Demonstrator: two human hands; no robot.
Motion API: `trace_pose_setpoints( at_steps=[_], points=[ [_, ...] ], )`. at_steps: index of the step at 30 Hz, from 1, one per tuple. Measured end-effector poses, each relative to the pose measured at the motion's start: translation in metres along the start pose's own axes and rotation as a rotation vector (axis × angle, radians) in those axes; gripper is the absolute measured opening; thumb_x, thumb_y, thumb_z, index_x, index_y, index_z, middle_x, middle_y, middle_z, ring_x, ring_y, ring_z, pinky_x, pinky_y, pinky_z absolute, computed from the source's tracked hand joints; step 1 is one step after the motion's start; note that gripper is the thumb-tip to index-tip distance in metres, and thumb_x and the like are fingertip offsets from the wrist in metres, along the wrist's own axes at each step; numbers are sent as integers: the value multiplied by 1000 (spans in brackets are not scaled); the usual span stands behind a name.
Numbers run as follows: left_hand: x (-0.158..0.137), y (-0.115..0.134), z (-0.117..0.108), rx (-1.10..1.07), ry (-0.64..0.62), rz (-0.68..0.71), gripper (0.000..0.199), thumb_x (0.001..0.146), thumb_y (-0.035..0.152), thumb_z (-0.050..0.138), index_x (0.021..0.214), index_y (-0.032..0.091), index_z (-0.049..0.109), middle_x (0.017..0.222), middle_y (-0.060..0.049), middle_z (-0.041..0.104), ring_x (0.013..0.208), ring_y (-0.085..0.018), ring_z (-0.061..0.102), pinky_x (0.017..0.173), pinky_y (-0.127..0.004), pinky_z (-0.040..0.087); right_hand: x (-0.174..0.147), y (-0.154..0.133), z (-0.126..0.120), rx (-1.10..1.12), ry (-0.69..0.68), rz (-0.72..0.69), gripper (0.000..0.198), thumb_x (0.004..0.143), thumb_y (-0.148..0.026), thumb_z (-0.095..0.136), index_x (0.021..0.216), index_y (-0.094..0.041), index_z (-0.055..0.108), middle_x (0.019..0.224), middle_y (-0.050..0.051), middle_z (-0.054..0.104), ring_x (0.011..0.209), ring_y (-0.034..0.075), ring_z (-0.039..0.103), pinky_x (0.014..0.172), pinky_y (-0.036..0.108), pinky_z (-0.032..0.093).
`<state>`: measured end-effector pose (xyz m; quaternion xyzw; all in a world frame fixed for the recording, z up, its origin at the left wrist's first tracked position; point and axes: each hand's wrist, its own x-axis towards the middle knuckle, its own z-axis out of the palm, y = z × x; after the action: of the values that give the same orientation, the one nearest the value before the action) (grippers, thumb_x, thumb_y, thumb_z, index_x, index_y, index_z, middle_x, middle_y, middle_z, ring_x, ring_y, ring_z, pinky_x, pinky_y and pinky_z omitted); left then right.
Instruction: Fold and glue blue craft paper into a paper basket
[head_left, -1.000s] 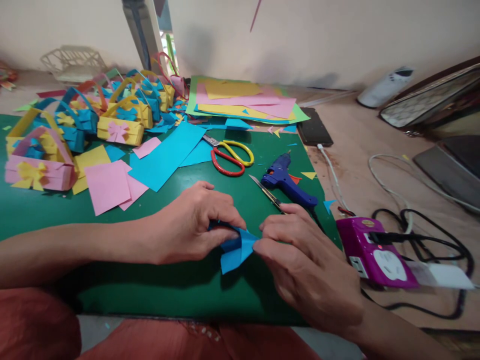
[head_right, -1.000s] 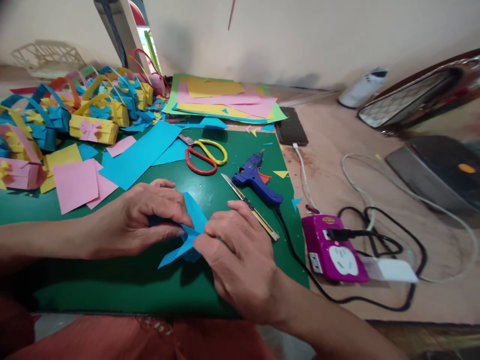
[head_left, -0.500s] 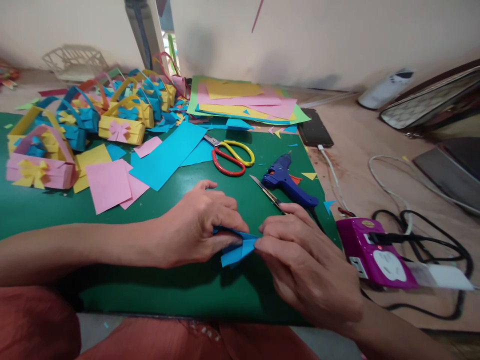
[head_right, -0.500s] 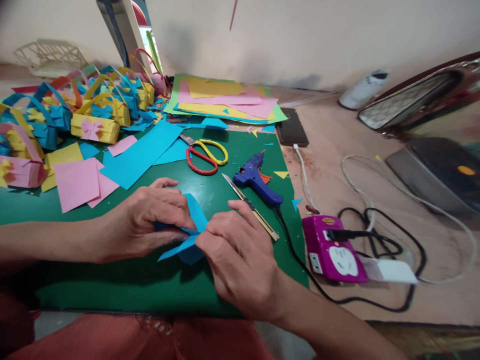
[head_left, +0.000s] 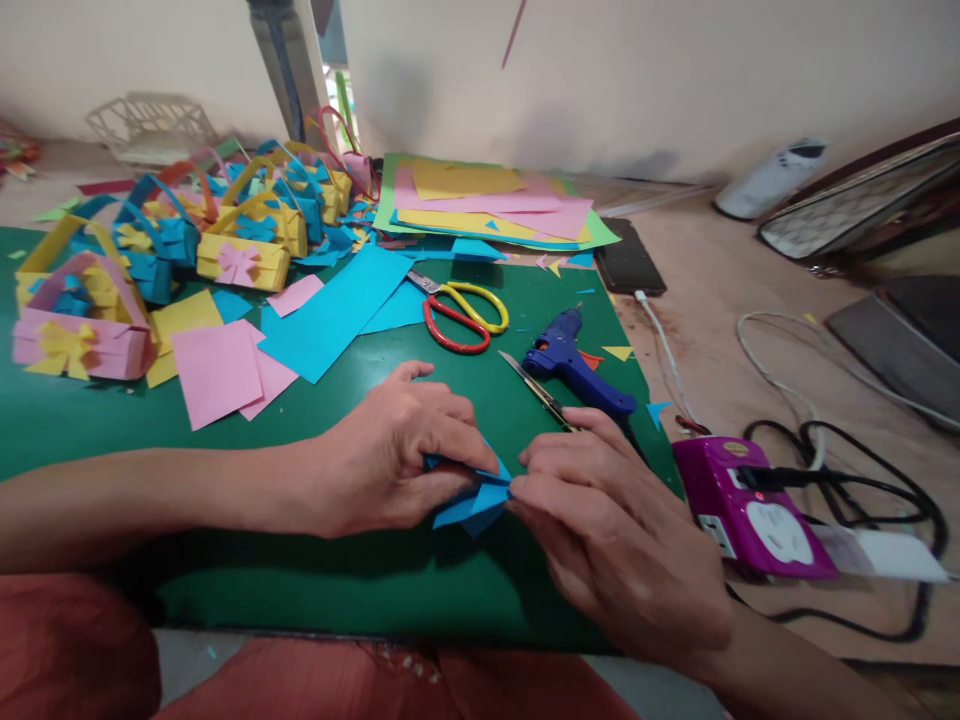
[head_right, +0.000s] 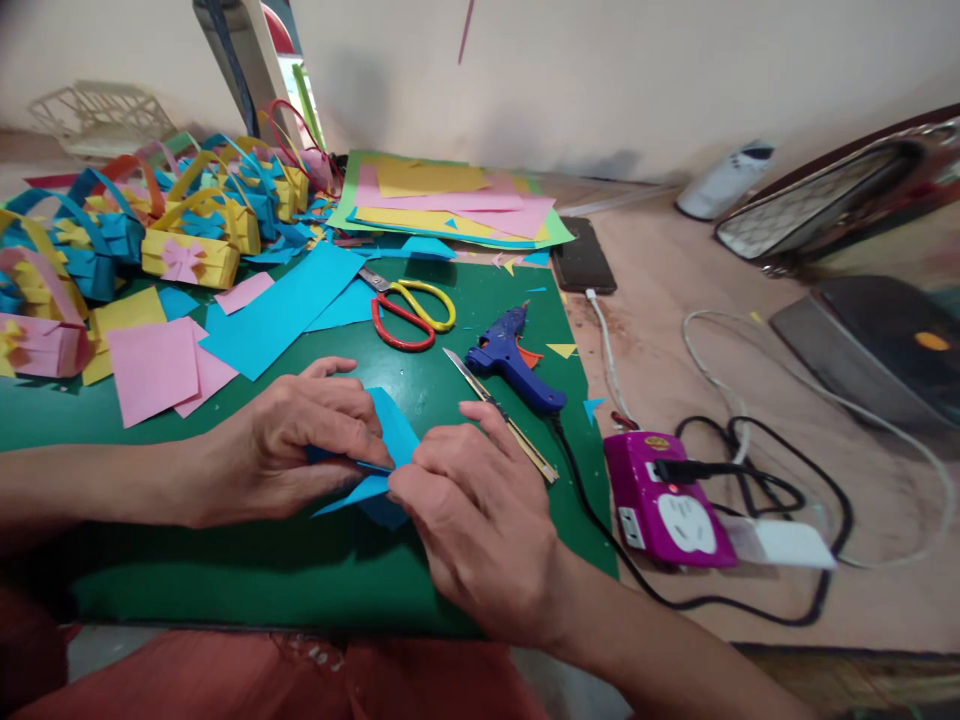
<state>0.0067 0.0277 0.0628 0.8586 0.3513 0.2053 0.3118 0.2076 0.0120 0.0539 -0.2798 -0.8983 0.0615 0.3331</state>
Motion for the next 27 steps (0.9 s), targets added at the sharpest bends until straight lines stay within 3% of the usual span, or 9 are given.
trace_pose_setpoints(
  at_steps=[7,18,27],
  points=[
    [2,1,-2,19,-14,-13,23,83,14,49,84,25,69,73,5,63,73,-7,58,102,-38,16,3,1,5,174,40,169,12,78,-16,61,85,-21,54,78,1,63,74,14,61,83,39,47],
    [1,-1,-1,24,-28,25,21,84,16,48,84,24,68,74,3,64,74,-8,58,102,-36,17,4,4,7,213,21,207,10,80,-17,59,72,-19,55,64,-4,59,60,9,56,76,31,46],
    [1,-3,-1,41,-3,60,22,84,14,48,85,23,68,76,2,65,75,-9,58,102,-37,17,10,3,7,265,12,296,12,78,-15,61,68,-20,55,64,-5,60,59,9,56,68,26,47]
  ],
)
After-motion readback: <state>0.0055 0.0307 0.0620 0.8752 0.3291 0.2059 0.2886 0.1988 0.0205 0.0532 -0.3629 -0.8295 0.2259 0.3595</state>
